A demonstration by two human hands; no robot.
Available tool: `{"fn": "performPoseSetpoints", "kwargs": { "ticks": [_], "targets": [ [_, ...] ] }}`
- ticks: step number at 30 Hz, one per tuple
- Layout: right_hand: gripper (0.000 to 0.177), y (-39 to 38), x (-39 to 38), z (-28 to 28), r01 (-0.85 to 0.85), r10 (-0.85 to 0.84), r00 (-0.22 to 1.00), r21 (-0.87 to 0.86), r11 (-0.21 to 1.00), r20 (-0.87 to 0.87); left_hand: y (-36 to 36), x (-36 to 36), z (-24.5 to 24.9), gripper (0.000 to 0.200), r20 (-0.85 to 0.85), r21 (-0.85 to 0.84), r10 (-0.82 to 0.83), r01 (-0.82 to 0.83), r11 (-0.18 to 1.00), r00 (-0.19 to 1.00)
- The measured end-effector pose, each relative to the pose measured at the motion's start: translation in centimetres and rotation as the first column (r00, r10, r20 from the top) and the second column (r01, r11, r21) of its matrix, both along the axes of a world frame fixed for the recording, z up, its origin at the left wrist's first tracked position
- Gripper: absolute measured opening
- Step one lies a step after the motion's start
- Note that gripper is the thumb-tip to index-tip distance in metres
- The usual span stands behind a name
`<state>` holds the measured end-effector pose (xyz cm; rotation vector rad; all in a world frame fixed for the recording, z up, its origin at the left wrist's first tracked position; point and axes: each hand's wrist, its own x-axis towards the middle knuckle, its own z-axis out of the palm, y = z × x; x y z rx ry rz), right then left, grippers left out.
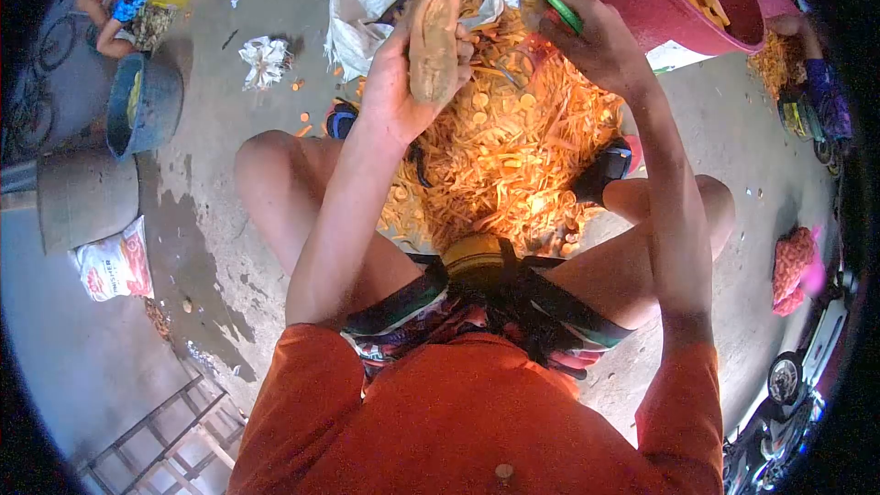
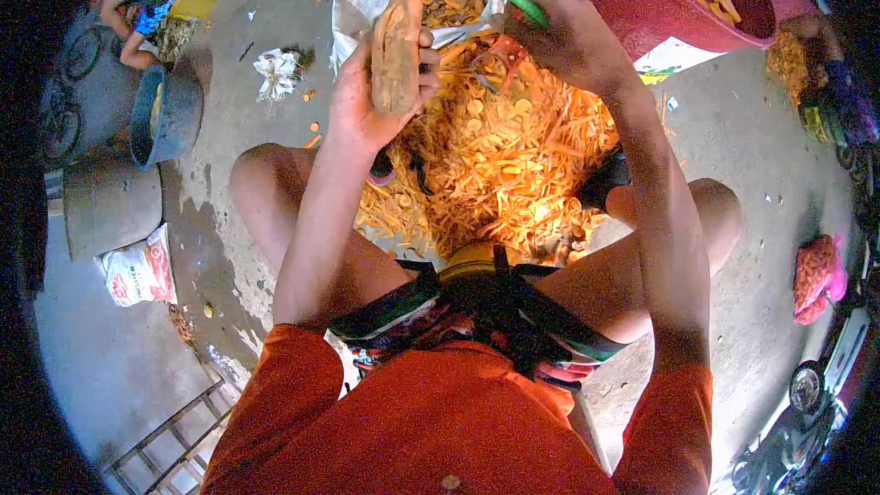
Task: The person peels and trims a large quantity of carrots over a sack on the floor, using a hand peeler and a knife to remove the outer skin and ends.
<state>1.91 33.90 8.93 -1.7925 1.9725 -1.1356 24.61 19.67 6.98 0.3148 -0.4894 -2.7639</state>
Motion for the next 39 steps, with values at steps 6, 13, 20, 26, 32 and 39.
{"fn": "performPoseSetpoints", "kwargs": {
  "ticks": [6,13,20,26,32,39],
  "targets": [
    [0.025,0.0,0.4,1.2,-0.041,0.039,0.999,0.076,0.996,0.028,0.0,-0.1,1.0,0.042,0.162,-0.22,0.064,-0.027,0.975,0.985],
    [0.041,-0.3,3.9,2.0,-0.08,0.139,0.964,-0.251,0.965,0.226,1.8,-0.3,2.1,0.048,0.344,-0.251,0.061,0.03,0.968,0.937],
    [0.042,-1.0,5.7,3.2,-0.295,0.285,0.955,-0.416,0.86,-0.087,2.9,-0.5,1.4,0.049,0.183,-0.206,0.054,-0.015,0.978,0.982],
    [0.03,-1.9,2.7,1.2,-0.212,0.25,0.965,-0.32,0.923,0.084,2.2,-1.4,1.2,0.046,0.225,-0.284,0.044,0.022,0.958,0.973],
    [0.027,-2.1,0.7,2.8,0.105,0.063,0.889,-0.337,0.936,0.454,2.5,-0.7,1.3,0.041,0.257,-0.219,-0.089,0.147,0.965,0.962],
    [0.03,-2.3,0.7,2.1,0.118,-0.013,0.95,-0.322,0.939,0.312,2.7,-0.3,1.2,0.036,0.283,-0.258,0.03,0.046,0.965,0.959]
  ]
}}
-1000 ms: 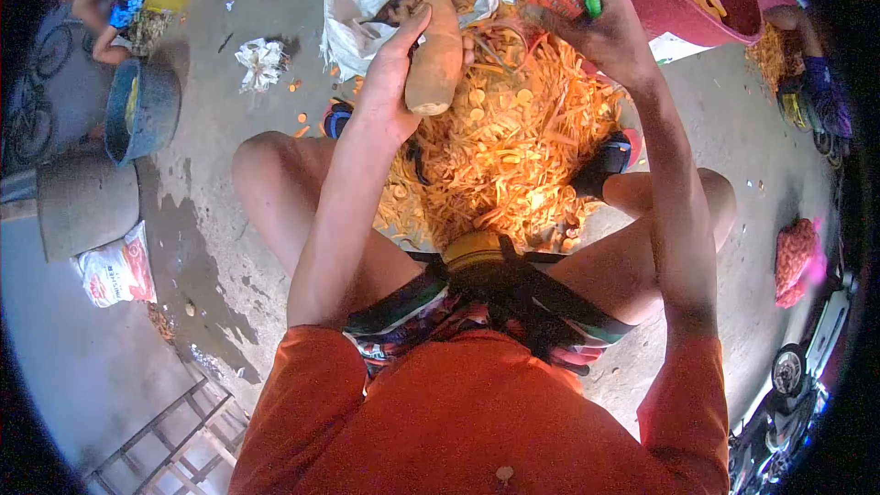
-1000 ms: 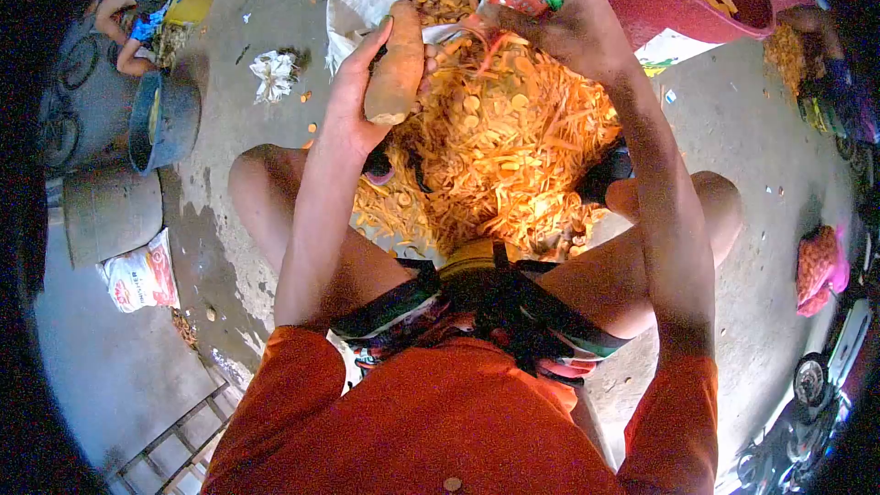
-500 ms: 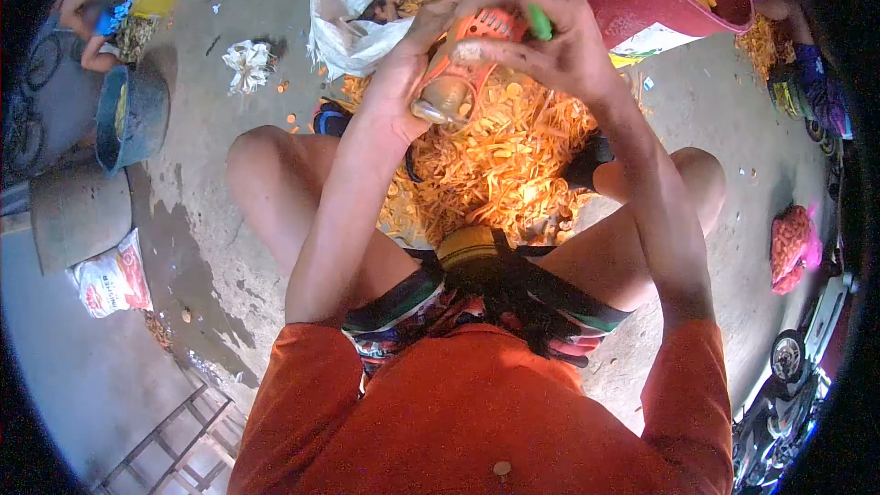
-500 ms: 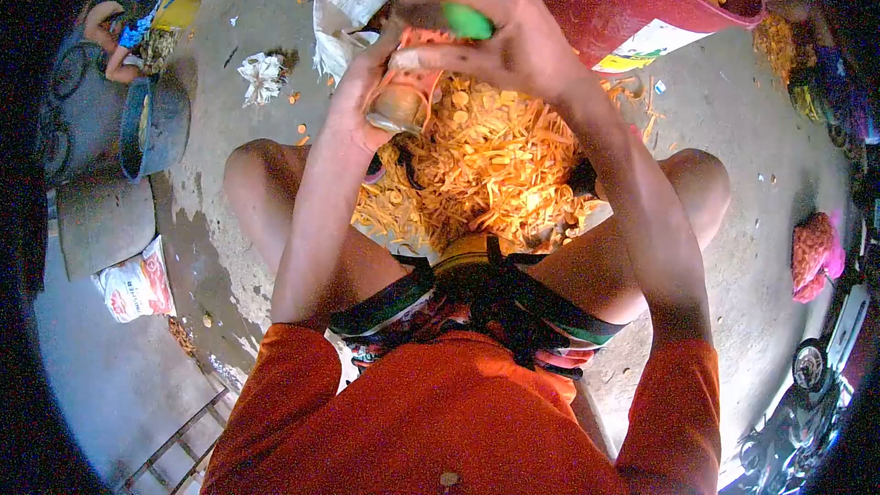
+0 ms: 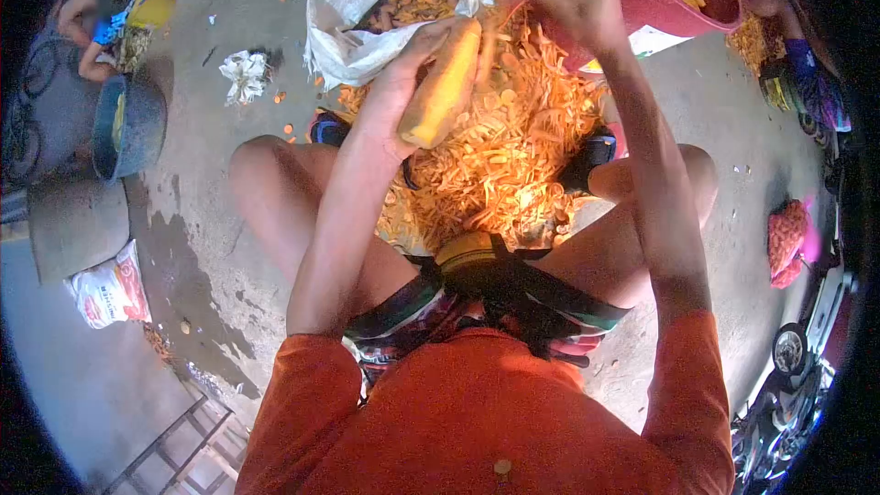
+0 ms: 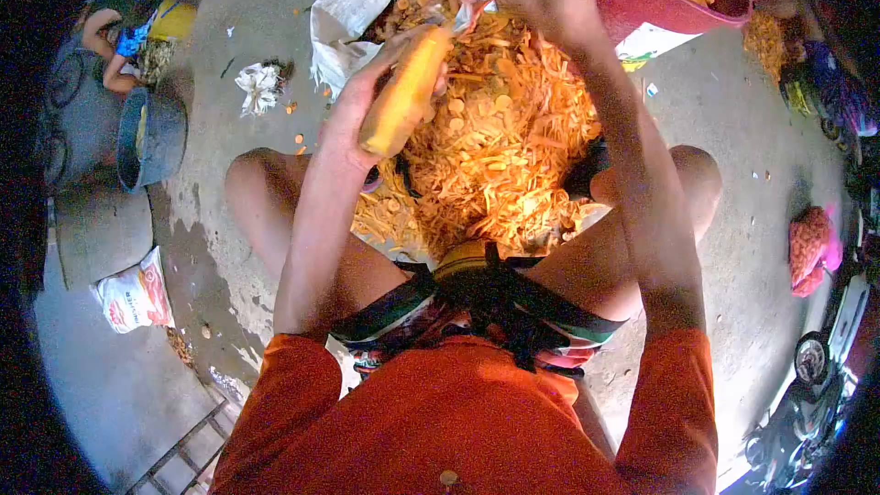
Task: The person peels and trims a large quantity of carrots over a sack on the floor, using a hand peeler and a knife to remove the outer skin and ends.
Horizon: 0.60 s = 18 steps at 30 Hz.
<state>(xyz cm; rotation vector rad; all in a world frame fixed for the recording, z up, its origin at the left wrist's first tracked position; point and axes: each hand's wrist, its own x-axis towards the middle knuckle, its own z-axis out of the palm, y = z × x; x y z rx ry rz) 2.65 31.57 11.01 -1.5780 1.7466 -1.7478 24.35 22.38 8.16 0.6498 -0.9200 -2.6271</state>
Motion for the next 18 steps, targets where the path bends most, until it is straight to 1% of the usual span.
{"fn": "performPoseSetpoints", "kwargs": {
  "ticks": [1,2,3,4,5,6,7,8,9,10,11,12,13,15,16,17,18],
  "targets": [
    [0.025,0.4,-0.6,1.0,0.078,-0.077,0.997,0.084,0.993,-0.015,0.1,0.0,0.1,0.036,-0.002,-0.001,-0.006,0.006,1.0,1.0],
    [0.024,0.7,-0.4,3.1,0.15,-0.146,0.989,0.171,0.974,-0.035,-0.3,-0.1,0.3,0.035,-0.024,0.032,-0.02,0.021,0.999,1.0],
    [0.024,1.1,1.3,3.3,0.151,-0.147,0.989,0.161,0.975,-0.036,-0.6,-0.2,0.8,0.034,-0.044,0.063,-0.029,0.032,0.997,0.999],
    [0.023,1.6,3.2,2.9,0.001,0.006,0.992,0.063,0.998,-0.124,-0.5,-0.4,1.0,0.032,-0.026,0.091,0.038,-0.035,0.995,0.999],
    [0.025,1.6,4.2,2.2,-0.158,0.149,0.963,-0.021,0.987,-0.224,-0.6,-0.3,0.8,0.032,-0.022,0.091,0.041,-0.039,0.995,0.999],
    [0.025,0.9,4.4,1.3,-0.219,0.145,0.896,-0.136,0.966,-0.419,-1.1,-0.2,0.6,0.032,-0.045,0.09,0.03,-0.026,0.996,0.999],
    [0.025,0.3,3.2,1.2,-0.22,0.145,0.899,-0.14,0.965,-0.413,-1.3,0.0,0.3,0.032,-0.063,0.092,0.019,-0.013,0.996,0.998],
    [0.026,0.3,1.3,0.8,-0.042,0.012,0.95,-0.089,0.995,-0.311,-0.8,0.3,0.0,0.033,0.02,0.032,-0.019,0.019,0.999,1.0],
    [0.027,0.0,-1.0,1.0,0.137,-0.141,0.96,-0.033,0.99,-0.24,-0.5,0.0,0.2,0.033,0.012,0.027,-0.03,0.03,0.999,0.999],
    [0.035,-0.2,-2.0,0.0,0.1,-0.106,0.992,0.086,0.991,0.066,-0.2,-0.2,0.4,0.033,-0.031,0.049,-0.034,0.036,0.998,0.999],
    [0.035,0.0,-1.3,0.5,0.106,-0.11,0.992,0.08,0.991,0.056,-0.2,-0.5,0.6,0.033,-0.076,0.069,-0.031,0.036,0.997,0.997],
    [0.03,0.3,1.0,1.2,-0.033,0.033,0.999,0.003,0.999,-0.014,-0.6,-0.8,-0.2,0.039,-0.037,0.07,0.008,-0.005,0.998,0.999],
    [0.026,0.5,3.2,1.7,-0.18,0.174,0.981,-0.062,0.982,-0.088,-0.2,-0.9,0.3,0.039,-0.037,0.07,0.017,-0.014,0.997,0.999],
    [0.028,0.6,5.3,2.0,-0.319,0.247,0.883,-0.124,0.939,-0.399,0.5,-1.3,1.7,0.039,0.075,0.114,0.157,-0.165,0.98,0.985],
    [0.028,0.4,4.5,1.1,-0.25,0.211,0.934,-0.105,0.963,-0.289,-0.2,-0.8,0.6,0.037,0.02,0.107,0.057,-0.059,0.993,0.998],
    [0.028,0.4,3.0,0.0,-0.174,0.159,0.972,-0.071,0.982,-0.174,-0.5,-0.2,-0.3,0.037,0.036,0.115,0.048,-0.052,0.992,0.998],
    [0.024,0.1,1.2,0.1,-0.035,0.03,0.994,-0.046,0.998,-0.108,-0.9,0.0,-0.8,0.036,-0.071,0.131,-0.019,0.028,0.991,0.997]
  ]
}}
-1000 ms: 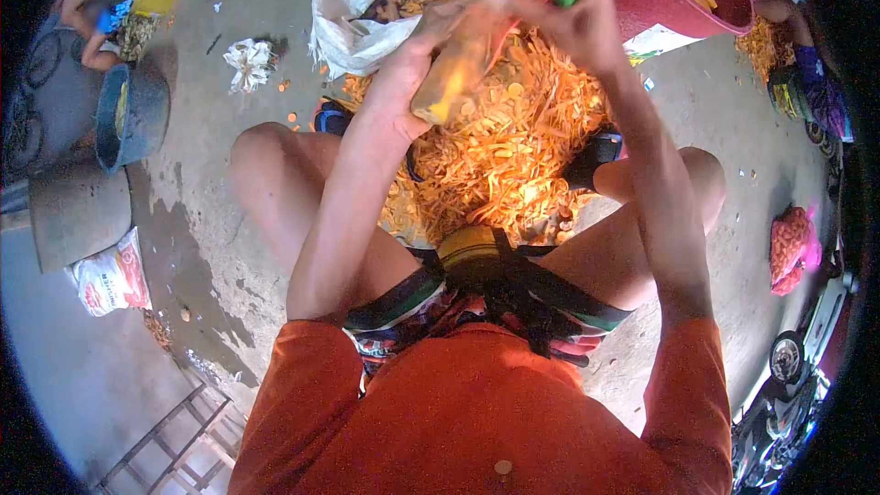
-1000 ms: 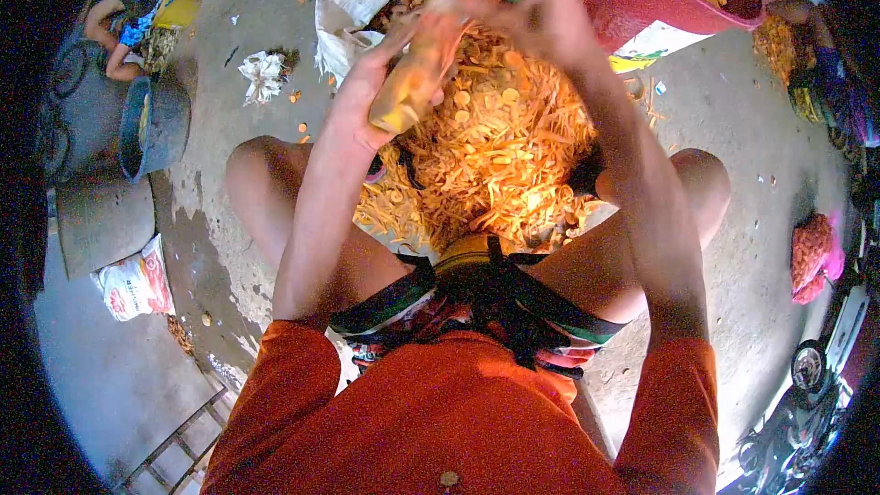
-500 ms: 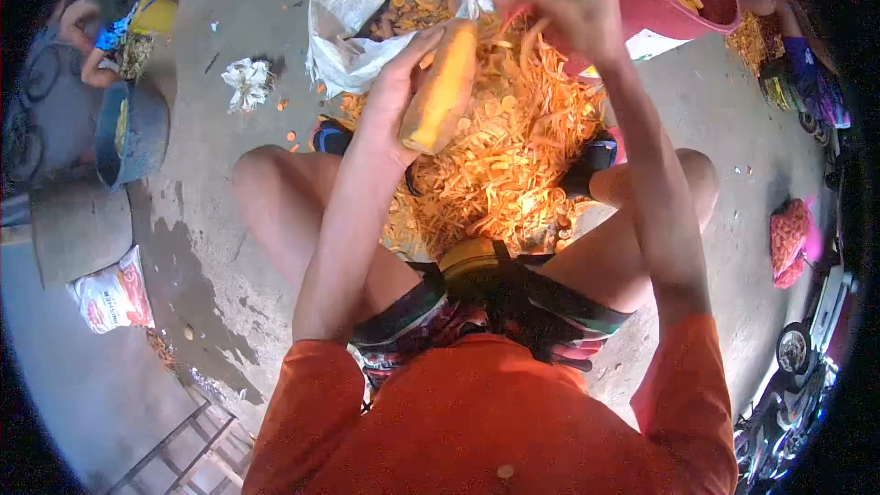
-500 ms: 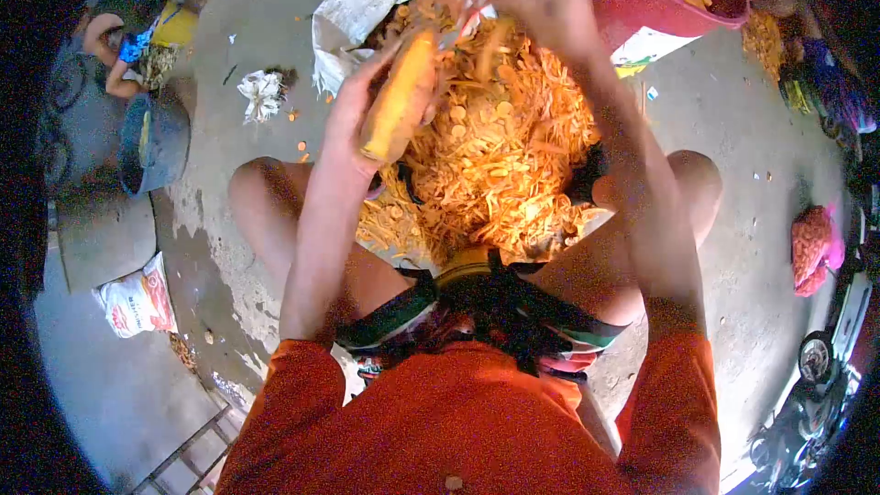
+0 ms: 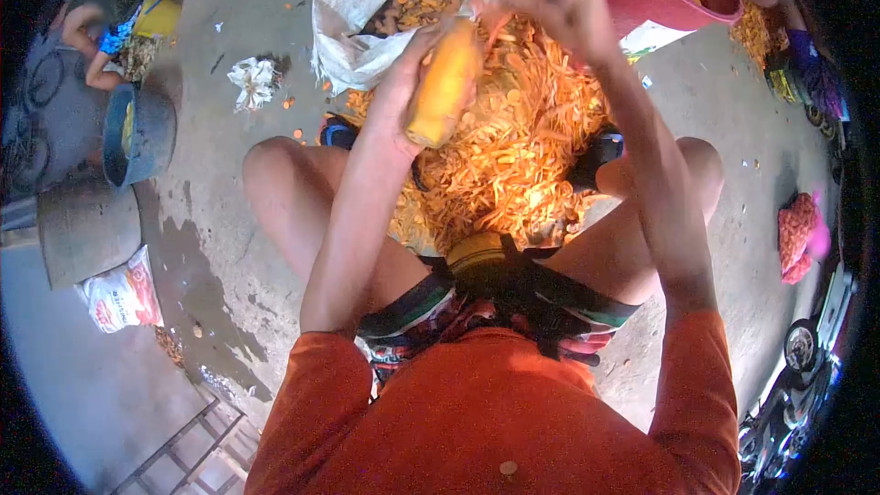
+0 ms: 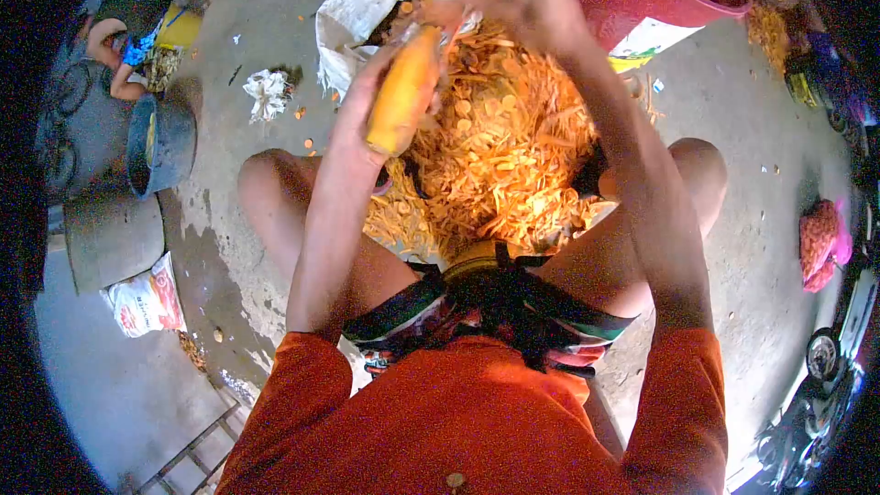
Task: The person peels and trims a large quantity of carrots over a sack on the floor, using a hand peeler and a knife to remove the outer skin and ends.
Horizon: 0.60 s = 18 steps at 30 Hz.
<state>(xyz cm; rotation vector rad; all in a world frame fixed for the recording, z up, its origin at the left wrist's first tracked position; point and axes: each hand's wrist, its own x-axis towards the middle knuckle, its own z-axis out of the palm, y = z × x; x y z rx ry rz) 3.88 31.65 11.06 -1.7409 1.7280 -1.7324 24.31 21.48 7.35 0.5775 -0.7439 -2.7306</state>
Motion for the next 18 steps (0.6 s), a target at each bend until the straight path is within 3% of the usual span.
{"fn": "performPoseSetpoints", "kwargs": {
  "ticks": [1,3,5,6,7,8,9,10,11,13,14,15,16,17,18],
  "targets": [
    [0.021,-0.1,-1.9,0.6,0.119,-0.109,0.99,0.118,0.986,-0.087,-0.1,-0.1,-0.2,0.035,-0.114,0.011,-0.06,0.062,0.998,0.992],
    [0.022,-0.2,-1.2,1.0,-0.073,0.054,0.949,0.049,0.996,0.31,0.0,-0.8,0.9,0.034,-0.089,0.02,-0.044,0.046,0.999,0.995],
    [0.024,1.0,3.0,1.9,-0.12,0.121,0.992,0.037,0.992,-0.02,0.2,-1.2,1.3,0.035,0.016,0.053,0.139,-0.14,0.989,0.99],
    [0.025,1.3,4.1,2.8,-0.229,0.204,0.939,-0.059,0.972,-0.277,0.6,-1.3,1.6,0.034,-0.019,-0.001,0.125,-0.125,0.992,0.992],
    [0.025,0.8,3.5,2.2,-0.229,0.202,0.939,-0.066,0.971,-0.277,0.1,-1.1,1.2,0.034,-0.018,-0.008,0.125,-0.125,0.992,0.992],
    [0.028,0.3,2.2,0.8,-0.17,0.155,0.972,-0.072,0.983,-0.178,-0.4,-0.5,0.1,0.034,-0.071,0.026,0.005,-0.003,1.0,0.997],
    [0.03,0.0,0.8,-0.5,-0.104,0.099,0.992,-0.065,0.992,-0.072,0.0,-0.4,0.0,0.034,-0.025,0.002,0.009,-0.009,1.0,1.0],
    [0.028,-0.6,-1.9,-0.7,0.033,-0.038,0.989,-0.041,0.999,-0.145,0.3,-0.3,-0.1,0.034,0.021,-0.021,0.014,-0.013,1.0,1.0],
    [0.026,-0.3,-2.2,0.3,0.041,-0.042,0.999,0.081,0.996,0.015,0.7,-0.4,0.2,0.034,0.02,-0.016,0.007,-0.006,1.0,1.0],
    [0.024,-0.2,-0.7,0.8,-0.144,0.146,0.971,-0.024,0.989,0.188,0.6,-0.6,0.9,0.034,0.081,-0.105,0.059,-0.05,0.993,0.995],
    [0.024,0.1,1.3,1.3,-0.149,0.151,0.97,-0.025,0.989,0.19,0.4,-0.7,0.7,0.033,0.046,-0.138,0.057,-0.05,0.989,0.997],
    [0.023,0.5,3.6,1.8,-0.208,0.199,0.975,-0.094,0.974,-0.099,0.6,-0.8,0.8,0.033,0.048,-0.141,0.061,-0.053,0.989,0.997],
    [0.022,0.5,4.6,2.1,-0.282,0.208,0.899,-0.146,0.948,-0.384,0.9,-1.1,1.0,0.032,0.095,-0.119,0.105,-0.093,0.989,0.99],
    [0.022,0.2,3.9,1.5,-0.284,0.21,0.901,-0.148,0.947,-0.379,1.1,-1.0,1.0,0.032,0.15,-0.092,0.146,-0.133,0.987,0.978],
    [0.022,0.0,2.4,0.2,-0.195,0.167,0.955,-0.095,0.976,-0.245,0.5,-0.4,-0.5,0.036,0.063,-0.065,0.079,-0.075,0.995,0.995]
  ]
}}
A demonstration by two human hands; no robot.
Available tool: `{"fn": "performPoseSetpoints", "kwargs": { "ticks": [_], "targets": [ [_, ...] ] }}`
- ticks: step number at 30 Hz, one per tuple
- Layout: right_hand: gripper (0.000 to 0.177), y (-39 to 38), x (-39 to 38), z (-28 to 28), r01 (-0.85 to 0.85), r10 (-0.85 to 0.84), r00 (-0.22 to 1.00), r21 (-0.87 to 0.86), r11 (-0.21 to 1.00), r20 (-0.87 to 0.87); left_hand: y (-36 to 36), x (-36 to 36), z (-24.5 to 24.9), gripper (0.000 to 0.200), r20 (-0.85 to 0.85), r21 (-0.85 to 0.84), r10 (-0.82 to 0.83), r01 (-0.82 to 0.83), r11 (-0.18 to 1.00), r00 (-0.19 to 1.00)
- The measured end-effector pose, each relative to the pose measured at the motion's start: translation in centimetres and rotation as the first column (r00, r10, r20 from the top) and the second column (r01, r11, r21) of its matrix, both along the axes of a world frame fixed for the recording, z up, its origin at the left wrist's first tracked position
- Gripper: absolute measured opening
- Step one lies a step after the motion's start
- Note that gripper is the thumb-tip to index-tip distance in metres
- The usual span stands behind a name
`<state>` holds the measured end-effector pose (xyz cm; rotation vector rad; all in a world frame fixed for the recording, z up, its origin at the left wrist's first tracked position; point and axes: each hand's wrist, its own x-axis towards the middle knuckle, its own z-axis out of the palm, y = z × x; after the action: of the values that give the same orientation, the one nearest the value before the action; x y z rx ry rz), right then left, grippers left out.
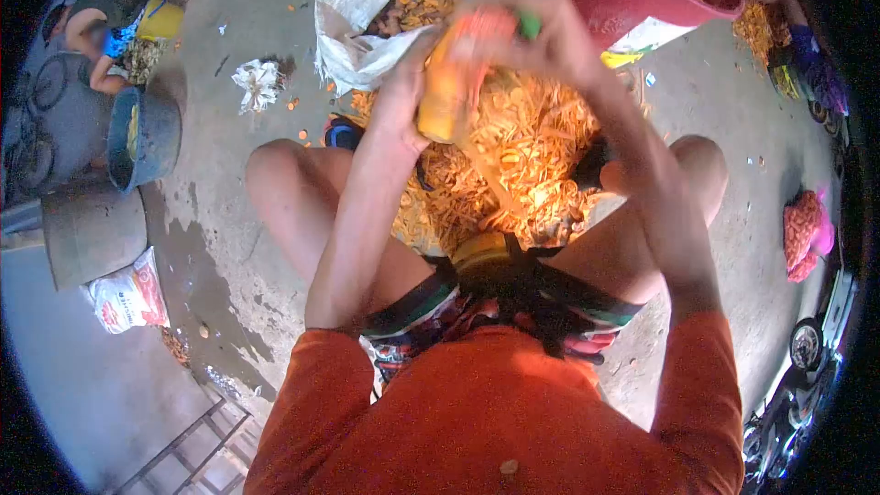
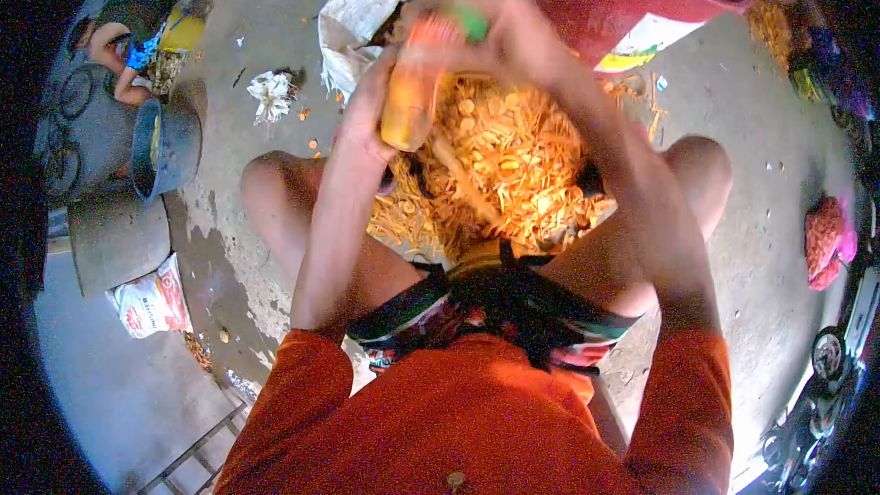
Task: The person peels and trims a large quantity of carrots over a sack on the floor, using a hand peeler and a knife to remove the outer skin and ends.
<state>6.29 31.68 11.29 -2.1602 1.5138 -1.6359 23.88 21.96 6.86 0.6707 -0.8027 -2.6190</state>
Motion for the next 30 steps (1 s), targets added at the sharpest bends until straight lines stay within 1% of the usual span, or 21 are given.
{"fn": "performPoseSetpoints", "kwargs": {
  "ticks": [1,2,3,5,6,8,9,11,13,15,16,18,19,20,21,22,23,25,28,29,30],
  "targets": [
    [0.022,-0.1,-2.0,-1.0,0.076,-0.086,0.99,0.09,0.993,0.115,0.3,0.3,0.4,0.036,0.008,0.008,-0.009,0.009,1.0,1.0],
    [0.026,-0.7,-3.7,-0.2,0.267,-0.279,0.959,0.168,0.949,0.054,0.7,0.2,1.5,0.036,0.065,-0.046,-0.01,0.013,0.999,0.998],
    [0.021,0.0,-4.7,1.2,0.258,-0.307,0.931,0.239,0.936,0.199,0.9,0.2,2.1,0.036,0.123,-0.099,-0.002,0.014,0.995,0.992],
    [0.027,-1.0,-4.7,-1.7,0.132,-0.182,0.913,0.158,0.979,0.365,-0.2,0.0,1.1,0.033,0.08,-0.034,-0.064,0.067,0.997,0.995],
    [0.027,-0.6,-2.9,-0.9,0.13,-0.18,0.913,0.156,0.979,0.366,-0.2,0.2,0.8,0.033,0.039,-0.023,-0.036,0.037,0.999,0.999],
    [0.022,0.7,2.1,1.6,-0.078,0.077,0.994,-0.009,0.997,-0.073,-0.5,0.2,1.0,0.033,-0.01,-0.018,-0.005,0.005,1.0,1.0],
    [0.022,0.3,1.2,1.2,-0.082,0.081,0.994,-0.012,0.997,-0.074,-0.7,0.3,1.2,0.033,-0.014,-0.024,-0.05,0.049,0.998,0.999],
    [0.021,-0.1,-2.0,-1.0,0.063,-0.076,0.975,0.072,0.995,0.207,-0.2,1.1,1.2,0.035,0.001,-0.013,-0.153,0.153,0.988,0.988],
    [0.02,0.1,-4.8,1.2,0.231,-0.269,0.936,0.182,0.956,0.226,0.0,0.5,1.4,0.035,0.05,-0.01,-0.104,0.104,0.994,0.993],
    [0.017,-0.1,-3.1,1.3,0.119,-0.153,0.948,0.133,0.984,0.278,-0.9,0.0,1.2,0.03,-0.052,0.077,-0.082,0.086,0.993,0.995],
    [0.017,0.3,-1.6,1.3,0.111,-0.144,0.95,0.132,0.985,0.277,-0.7,0.2,1.6,0.032,-0.017,-0.003,-0.034,0.034,0.999,0.999],
    [0.023,1.1,2.3,2.8,-0.065,0.053,0.989,-0.084,0.994,-0.137,0.3,-0.5,2.9,0.032,0.06,0.031,0.038,-0.039,0.999,0.997],
    [0.023,0.7,1.4,2.2,-0.068,0.057,0.99,-0.085,0.994,-0.133,0.6,-0.5,3.1,0.032,0.149,0.069,0.097,-0.108,0.992,0.984],
    [0.022,0.4,-0.3,0.9,0.066,-0.066,0.998,-0.017,0.998,0.003,-0.8,0.7,0.1,0.033,-0.094,0.056,-0.093,0.099,0.994,0.991],
    [0.022,0.2,-2.4,-0.2,0.196,-0.203,0.971,0.069,0.978,0.123,-0.7,1.4,0.1,0.033,-0.085,0.067,-0.099,0.105,0.992,0.991],
    [0.023,-0.1,-5.0,-0.2,0.362,-0.383,0.921,0.21,0.908,0.067,-0.7,1.3,0.6,0.034,-0.072,0.009,-0.161,0.162,0.987,0.984],
    [0.019,0.8,-4.8,2.2,0.341,-0.385,0.911,0.253,0.905,0.15,-0.4,1.0,1.2,0.035,-0.057,-0.046,-0.221,0.218,0.975,0.974],
    [0.02,0.7,-4.0,2.5,0.226,-0.272,0.938,0.214,0.95,0.217,0.1,0.2,2.0,0.036,0.027,-0.128,-0.13,0.133,0.983,0.991],
    [0.019,0.8,-1.0,3.1,0.043,-0.051,0.995,0.09,0.995,0.086,0.1,0.0,0.9,0.035,0.077,-0.191,0.01,0.005,0.982,0.997],
    [0.019,0.8,-1.9,2.5,0.043,-0.052,0.994,0.097,0.994,0.095,0.3,0.4,1.0,0.035,0.087,-0.184,0.008,0.008,0.983,0.996],
    [0.019,0.6,-4.0,1.7,0.224,-0.247,0.964,0.199,0.954,0.095,0.3,0.8,1.5,0.035,0.076,-0.189,-0.042,0.056,0.98,0.996]
  ]
}}
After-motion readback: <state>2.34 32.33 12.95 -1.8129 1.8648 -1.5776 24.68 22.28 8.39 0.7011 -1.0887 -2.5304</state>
